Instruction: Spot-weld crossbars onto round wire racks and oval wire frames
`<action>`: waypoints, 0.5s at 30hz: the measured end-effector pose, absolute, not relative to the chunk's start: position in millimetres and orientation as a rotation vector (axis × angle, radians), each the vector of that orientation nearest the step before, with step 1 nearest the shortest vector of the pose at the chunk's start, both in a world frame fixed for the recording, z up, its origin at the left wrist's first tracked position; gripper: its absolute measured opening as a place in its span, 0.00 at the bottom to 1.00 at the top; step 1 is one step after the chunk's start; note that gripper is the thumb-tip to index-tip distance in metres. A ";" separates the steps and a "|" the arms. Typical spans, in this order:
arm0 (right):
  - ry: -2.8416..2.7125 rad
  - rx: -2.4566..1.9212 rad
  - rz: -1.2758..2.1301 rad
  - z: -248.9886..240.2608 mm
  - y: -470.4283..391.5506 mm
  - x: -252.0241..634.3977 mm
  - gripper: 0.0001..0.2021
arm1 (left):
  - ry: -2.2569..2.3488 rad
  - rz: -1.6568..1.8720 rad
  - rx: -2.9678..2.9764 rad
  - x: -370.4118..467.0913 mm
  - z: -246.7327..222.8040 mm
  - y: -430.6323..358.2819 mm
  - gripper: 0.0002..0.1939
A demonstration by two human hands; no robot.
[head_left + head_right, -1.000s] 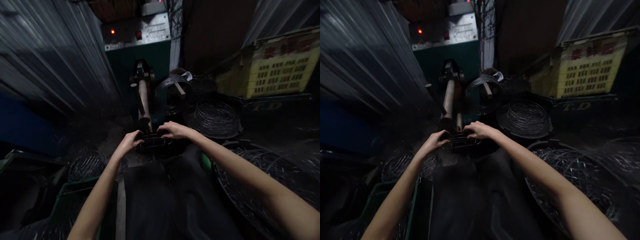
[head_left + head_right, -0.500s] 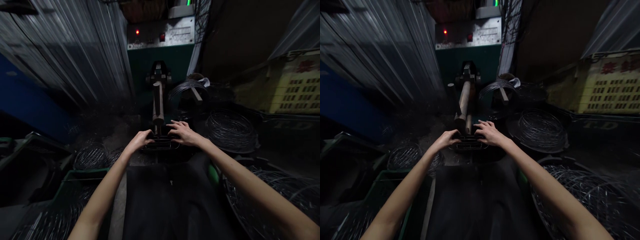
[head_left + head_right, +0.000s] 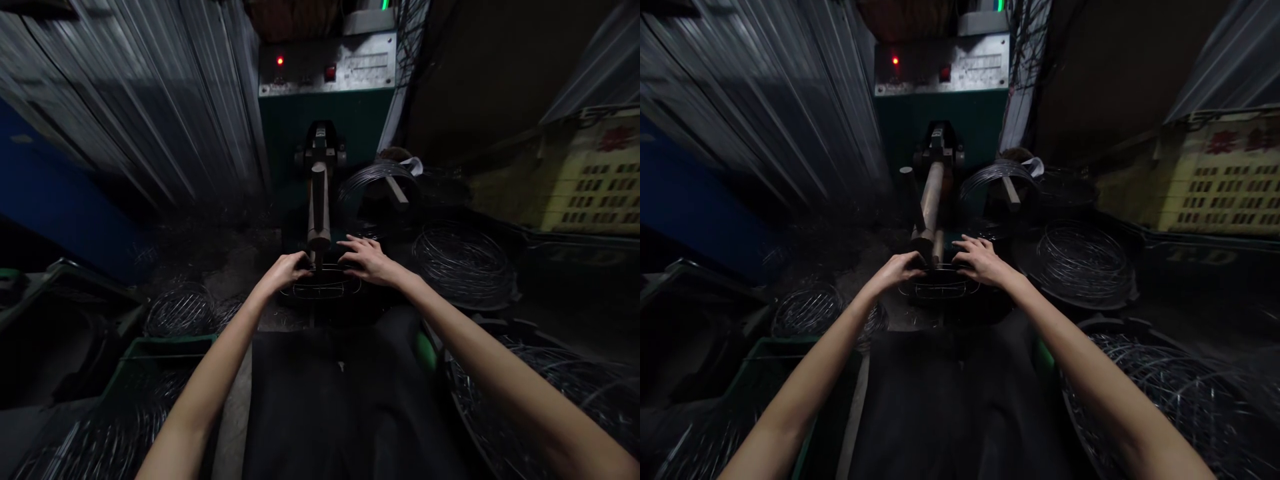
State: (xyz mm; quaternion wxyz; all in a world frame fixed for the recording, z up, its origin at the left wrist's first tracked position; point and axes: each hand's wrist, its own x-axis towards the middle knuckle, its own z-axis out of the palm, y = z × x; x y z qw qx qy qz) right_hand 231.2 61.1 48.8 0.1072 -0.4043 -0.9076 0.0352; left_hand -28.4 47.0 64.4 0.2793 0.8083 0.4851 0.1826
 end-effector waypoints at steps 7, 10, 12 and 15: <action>-2.668 -1.209 0.189 51.9 58.5 225.7 0.11 | 1.300 0.442 2.162 -28.0 61.7 51.8 0.10; -2.629 -1.226 0.269 50.4 60.6 230.6 0.13 | 1.307 0.411 2.180 -27.4 62.5 53.8 0.11; -2.564 -1.253 0.335 46.1 63.3 240.2 0.16 | 1.304 0.403 2.203 -27.2 63.3 56.0 0.13; -2.483 -1.395 0.388 34.7 64.3 258.6 0.19 | 1.271 0.418 2.190 -29.0 61.9 58.8 0.14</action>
